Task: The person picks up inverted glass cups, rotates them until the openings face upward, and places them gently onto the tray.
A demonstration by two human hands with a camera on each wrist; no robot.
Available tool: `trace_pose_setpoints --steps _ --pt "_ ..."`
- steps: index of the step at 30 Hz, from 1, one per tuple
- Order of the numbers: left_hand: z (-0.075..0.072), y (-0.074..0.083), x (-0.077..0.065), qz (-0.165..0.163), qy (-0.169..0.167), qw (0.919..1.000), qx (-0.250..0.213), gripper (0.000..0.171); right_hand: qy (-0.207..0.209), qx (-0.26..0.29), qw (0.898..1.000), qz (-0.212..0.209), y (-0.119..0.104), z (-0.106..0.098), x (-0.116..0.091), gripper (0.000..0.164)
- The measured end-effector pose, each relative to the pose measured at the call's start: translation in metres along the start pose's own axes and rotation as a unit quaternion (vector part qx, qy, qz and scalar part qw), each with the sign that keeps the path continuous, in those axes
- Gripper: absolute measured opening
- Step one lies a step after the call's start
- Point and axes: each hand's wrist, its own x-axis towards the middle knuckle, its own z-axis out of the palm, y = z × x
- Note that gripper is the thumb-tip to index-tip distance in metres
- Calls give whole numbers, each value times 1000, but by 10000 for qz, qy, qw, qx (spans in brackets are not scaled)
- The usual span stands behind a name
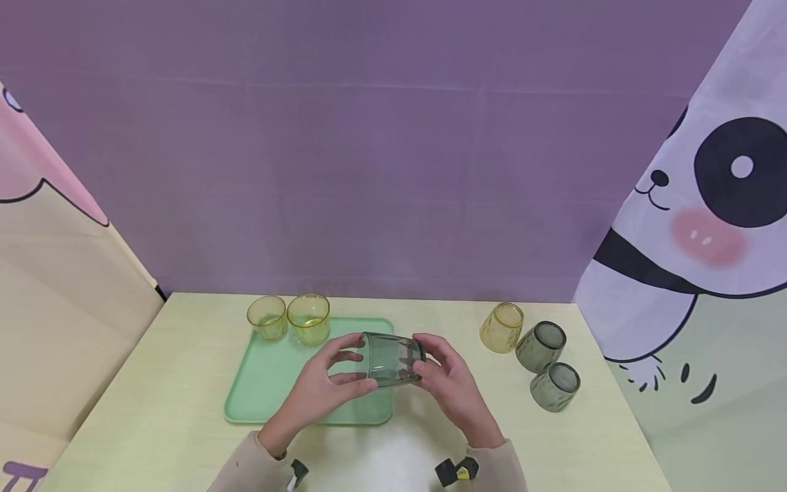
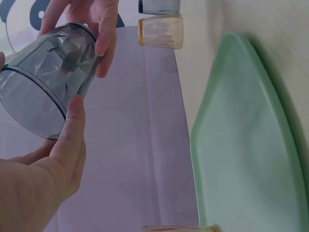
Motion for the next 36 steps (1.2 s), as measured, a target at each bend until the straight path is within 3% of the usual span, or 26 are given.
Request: trace_pose_setpoints --steps 7,12,18,24,29,36 --pt "-3 0 3 -19 27 9999 113 77 -28 -199 9998 -94 1 -1 1 44" --pt "-8 4 7 7 23 9993 369 78 242 -630 9977 -103 -2 -3 1 43" --pt "-18 13 13 -46 7 9948 1020 83 544 -963 9938 -121 -8 -8 -1 40" --pt "-24 19 20 -63 -55 9828 1846 87 682 -1538 9856 -144 -16 -12 -3 40" --pt "-28 21 29 48 -202 9664 2563 85 897 -2384 9670 -60 -21 -13 -5 37" --pt "-33 23 40 59 -318 9379 3454 86 871 -3788 9208 -323 -21 -18 -8 38"
